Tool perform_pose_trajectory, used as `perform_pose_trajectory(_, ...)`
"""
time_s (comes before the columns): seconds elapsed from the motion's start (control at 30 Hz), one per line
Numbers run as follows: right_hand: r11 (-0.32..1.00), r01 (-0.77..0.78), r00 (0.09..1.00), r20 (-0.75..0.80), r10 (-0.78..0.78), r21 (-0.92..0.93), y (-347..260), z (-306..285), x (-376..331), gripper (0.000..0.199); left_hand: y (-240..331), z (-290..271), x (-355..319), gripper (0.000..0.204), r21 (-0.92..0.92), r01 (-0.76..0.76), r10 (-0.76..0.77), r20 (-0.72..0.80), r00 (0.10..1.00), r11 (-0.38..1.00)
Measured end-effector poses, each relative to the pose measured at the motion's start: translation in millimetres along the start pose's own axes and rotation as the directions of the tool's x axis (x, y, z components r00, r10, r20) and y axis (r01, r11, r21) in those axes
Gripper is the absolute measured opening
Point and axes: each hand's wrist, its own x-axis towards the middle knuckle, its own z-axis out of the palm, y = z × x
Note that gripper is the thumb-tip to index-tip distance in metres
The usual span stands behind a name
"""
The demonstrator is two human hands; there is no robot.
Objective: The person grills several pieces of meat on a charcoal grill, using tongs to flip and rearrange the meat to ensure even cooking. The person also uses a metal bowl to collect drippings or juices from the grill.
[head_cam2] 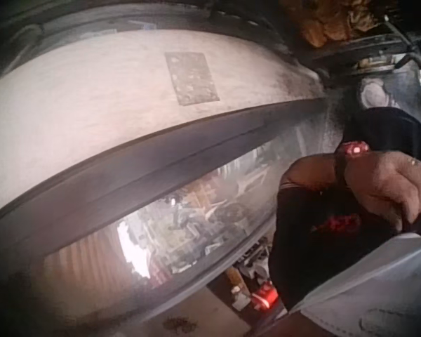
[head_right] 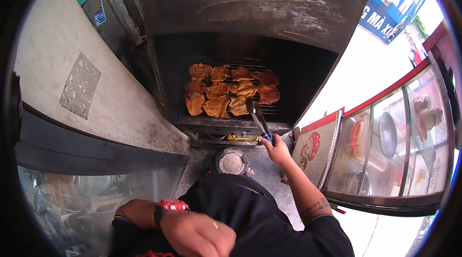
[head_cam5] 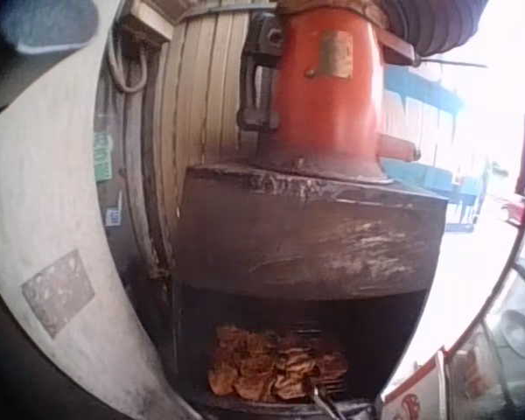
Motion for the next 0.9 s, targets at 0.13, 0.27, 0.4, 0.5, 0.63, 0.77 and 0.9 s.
perform_pose_trajectory(0.13,0.945,-0.143,0.975,0.205,0.084,0.293,-7,-11,-7,0.061,7,-14,-8,0.018,-0.066,0.045,-0.047,-0.024,0.999,0.997)
perform_pose_trajectory(0.27,0.968,-0.001,0.997,0.075,-0.018,0.25,4,-6,44,0.056,-16,-12,-8,0.032,-0.107,0.123,-0.1,0.196,0.975,0.987)
perform_pose_trajectory(0.4,0.991,-0.105,0.993,0.071,0.099,0.082,-4,-21,89,0.052,-4,-12,6,0.051,-0.176,0.087,-0.044,0.234,0.971,0.981)
perform_pose_trajectory(0.5,0.979,-0.2,0.965,0.184,0.189,0.045,-21,-32,109,0.048,-4,-3,-8,0.048,-0.16,0.255,-0.206,0.27,0.941,0.954)
perform_pose_trajectory(0.63,0.861,-0.375,0.904,0.343,0.256,0.344,-34,-32,121,0.042,-6,7,14,0.038,-0.093,0.056,-0.044,0.134,0.99,0.994)
perform_pose_trajectory(0.77,0.824,-0.391,0.896,0.373,0.239,0.41,-19,-29,129,0.038,-17,11,-7,0.038,-0.129,-0.055,0.073,0.141,0.987,0.99)
perform_pose_trajectory(0.9,0.793,-0.409,0.886,0.405,0.226,0.452,-13,-36,131,0.034,-17,-13,-62,0.061,0.073,0.272,-0.28,0.155,0.947,0.96)
